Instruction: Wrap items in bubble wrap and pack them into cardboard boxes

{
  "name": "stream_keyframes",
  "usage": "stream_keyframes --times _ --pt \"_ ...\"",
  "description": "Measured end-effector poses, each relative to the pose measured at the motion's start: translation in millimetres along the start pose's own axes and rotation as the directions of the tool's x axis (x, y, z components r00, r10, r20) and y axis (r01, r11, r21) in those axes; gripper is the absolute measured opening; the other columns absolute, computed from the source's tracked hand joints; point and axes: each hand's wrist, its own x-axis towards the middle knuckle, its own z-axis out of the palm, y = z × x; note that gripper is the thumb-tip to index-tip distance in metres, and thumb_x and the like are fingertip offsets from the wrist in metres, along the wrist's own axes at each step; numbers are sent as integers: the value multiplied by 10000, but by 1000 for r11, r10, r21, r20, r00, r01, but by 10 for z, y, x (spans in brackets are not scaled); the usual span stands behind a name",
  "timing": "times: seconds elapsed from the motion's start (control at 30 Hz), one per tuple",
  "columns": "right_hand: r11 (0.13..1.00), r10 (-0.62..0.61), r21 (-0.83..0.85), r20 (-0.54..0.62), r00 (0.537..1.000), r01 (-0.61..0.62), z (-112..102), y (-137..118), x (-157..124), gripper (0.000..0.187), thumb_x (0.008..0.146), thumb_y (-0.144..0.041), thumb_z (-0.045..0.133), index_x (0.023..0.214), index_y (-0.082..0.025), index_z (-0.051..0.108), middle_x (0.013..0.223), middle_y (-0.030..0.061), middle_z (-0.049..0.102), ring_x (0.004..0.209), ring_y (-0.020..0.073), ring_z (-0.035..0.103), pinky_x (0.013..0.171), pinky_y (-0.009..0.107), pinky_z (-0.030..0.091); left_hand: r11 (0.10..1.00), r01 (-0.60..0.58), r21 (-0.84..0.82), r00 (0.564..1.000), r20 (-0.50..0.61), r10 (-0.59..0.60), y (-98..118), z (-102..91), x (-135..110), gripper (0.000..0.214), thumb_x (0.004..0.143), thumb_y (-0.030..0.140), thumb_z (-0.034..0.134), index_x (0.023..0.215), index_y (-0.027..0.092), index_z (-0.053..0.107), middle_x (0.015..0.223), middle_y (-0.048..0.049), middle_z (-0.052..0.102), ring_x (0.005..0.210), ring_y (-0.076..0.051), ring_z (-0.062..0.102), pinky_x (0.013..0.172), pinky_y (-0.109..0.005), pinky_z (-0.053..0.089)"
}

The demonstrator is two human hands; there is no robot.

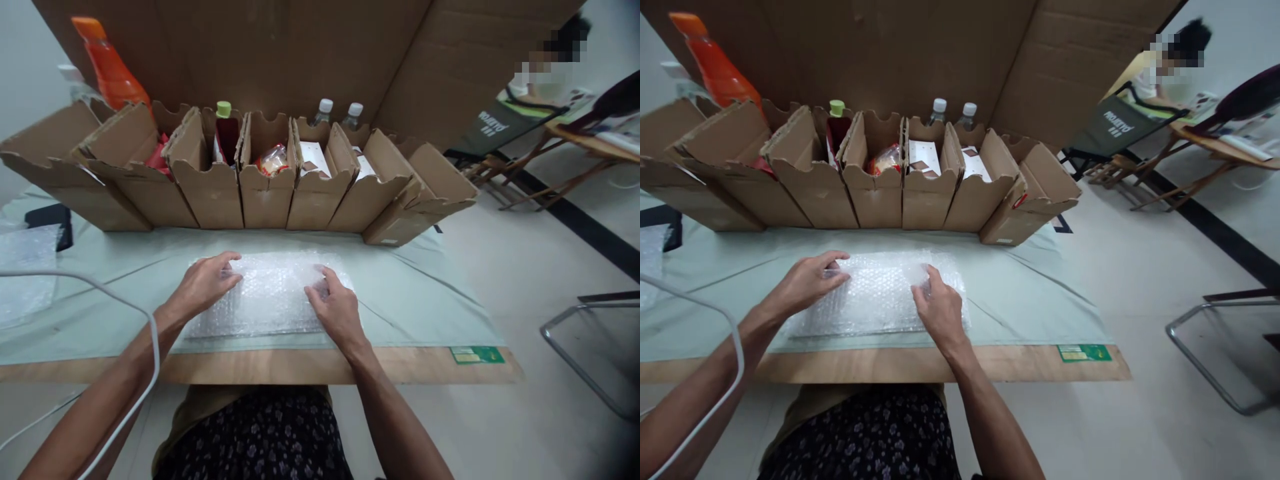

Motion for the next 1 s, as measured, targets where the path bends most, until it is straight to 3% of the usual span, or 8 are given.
stream_keyframes --times 0.13,0.23,0.37,0.5,0.73,0.9,1.0 --pt "952 -167 -279 -121 979 128 48 60 -50 535 934 -321 625 1423 -123 533 1003 125 735 875 281 644 772 378 454 994 -40 103 999 -9 42 -43 121 20 464 873 358 571 1290 174 659 1094 -130 734 1044 -319 669 941 -456 496" --pt "911 -326 -326 -191 926 253 -23 -66 -111 492 987 -336 599 1432 -143 514 1149 154 702 977 298 616 821 407 444 978 -130 164 989 -42 139 -86 127 3 453 895 377 548 1273 152 661 1139 -152 707 1098 -338 642 968 -479 494" --pt "872 -451 -207 15 892 444 11 -274 -141 362 986 -257 624 1336 -174 584 1183 126 679 996 266 599 845 390 456 958 -245 149 966 -47 254 -114 81 73 486 905 425 529 1285 142 639 1225 -151 688 1164 -320 612 1040 -470 471" --pt "861 -417 -205 237 877 465 190 -321 -133 413 926 -299 737 1301 -187 605 1158 109 677 962 266 590 807 388 465 964 -197 179 979 88 183 -117 -14 231 692 870 552 558 1410 118 555 1408 -181 626 1290 -353 562 1127 -492 399" --pt "857 -355 -259 328 875 445 229 -345 -122 433 915 -348 763 1290 -194 608 1170 102 669 989 274 581 819 398 463 947 -138 290 931 364 24 -56 -152 491 944 764 667 616 1504 102 463 1503 -210 562 1380 -385 516 1118 -443 396" --pt "863 -332 -268 337 881 428 229 -364 -117 431 920 -350 759 1290 -192 604 1177 102 661 996 268 577 814 393 456 938 -129 323 889 457 -35 -8 -161 683 970 643 743 676 1371 106 596 1320 -241 682 1184 -421 650 952 -439 479" --pt "862 -330 -274 336 882 427 243 -362 -119 432 919 -355 760 1288 -193 604 1169 103 658 991 265 576 810 390 453 939 -165 303 848 530 -22 7 -167 779 805 597 775 688 1112 158 732 1104 -190 765 1000 -384 703 801 -385 488"
